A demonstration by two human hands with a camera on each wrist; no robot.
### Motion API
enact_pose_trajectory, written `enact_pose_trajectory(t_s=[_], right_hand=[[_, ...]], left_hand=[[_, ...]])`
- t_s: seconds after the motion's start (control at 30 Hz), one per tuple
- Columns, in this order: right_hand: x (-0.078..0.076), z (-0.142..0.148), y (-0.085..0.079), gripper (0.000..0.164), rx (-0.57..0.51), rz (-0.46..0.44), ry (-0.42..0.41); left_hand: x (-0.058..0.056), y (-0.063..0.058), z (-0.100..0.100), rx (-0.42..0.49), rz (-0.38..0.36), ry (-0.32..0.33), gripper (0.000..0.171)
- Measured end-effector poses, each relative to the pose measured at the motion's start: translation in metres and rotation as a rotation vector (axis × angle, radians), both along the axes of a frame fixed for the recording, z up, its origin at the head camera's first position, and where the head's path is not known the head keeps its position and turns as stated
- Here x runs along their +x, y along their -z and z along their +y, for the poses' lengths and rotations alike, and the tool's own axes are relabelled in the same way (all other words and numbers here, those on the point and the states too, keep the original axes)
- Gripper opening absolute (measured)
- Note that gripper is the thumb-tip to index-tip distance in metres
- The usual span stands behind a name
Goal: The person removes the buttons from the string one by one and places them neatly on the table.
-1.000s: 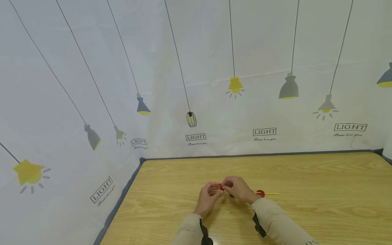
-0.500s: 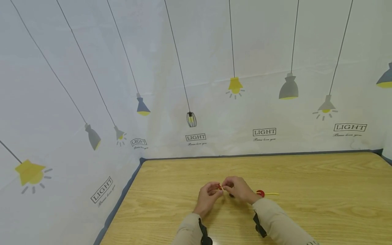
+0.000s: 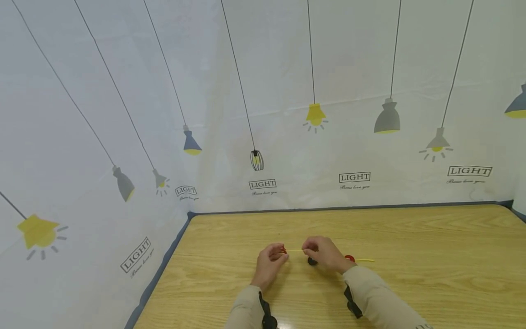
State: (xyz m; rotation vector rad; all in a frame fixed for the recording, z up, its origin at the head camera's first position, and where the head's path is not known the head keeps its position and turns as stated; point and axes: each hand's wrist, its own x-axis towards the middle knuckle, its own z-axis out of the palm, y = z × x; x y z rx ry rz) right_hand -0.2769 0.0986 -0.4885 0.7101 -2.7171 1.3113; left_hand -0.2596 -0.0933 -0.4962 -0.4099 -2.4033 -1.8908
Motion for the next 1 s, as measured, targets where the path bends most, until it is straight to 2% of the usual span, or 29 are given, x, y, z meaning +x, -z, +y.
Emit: enact_pose_trajectory(t_s=[0.13, 0.27, 0.4, 0.5, 0.63, 0.83, 1.0], right_hand=[[0.000, 0.001, 0.000, 0.004, -0.005, -0.009, 0.007], [0.001, 0.002, -0.001, 0.005, -0.002, -0.002, 0.014], [0.000, 0.002, 0.000, 0.004, -0.003, 0.009, 0.006], [0.000, 0.003, 0.000, 0.004, -0.011, 0.011, -0.007], [0.000, 0.003, 0.001, 0.005, -0.014, 0.011, -0.012], [0.001, 0.003, 0.001, 0.004, -0.014, 0.000, -0.004], [0.001, 0.004, 0.001, 0.005, -0.015, -0.003, -0.009]], left_hand=[[0.008, -0.012, -0.002, -0.019, 0.015, -0.019, 0.028], [0.009, -0.016, -0.007, -0.053, 0.031, -0.057, 0.026], [0.002, -0.008, -0.015, -0.049, 0.038, -0.083, 0.027], [-0.007, 0.006, -0.022, -0.048, 0.039, -0.096, 0.028], [-0.017, 0.021, -0.029, -0.092, 0.024, -0.129, 0.029], [-0.020, 0.026, -0.032, -0.152, -0.010, -0.194, 0.027], [-0.019, 0.024, -0.033, -0.192, -0.023, -0.199, 0.026]])
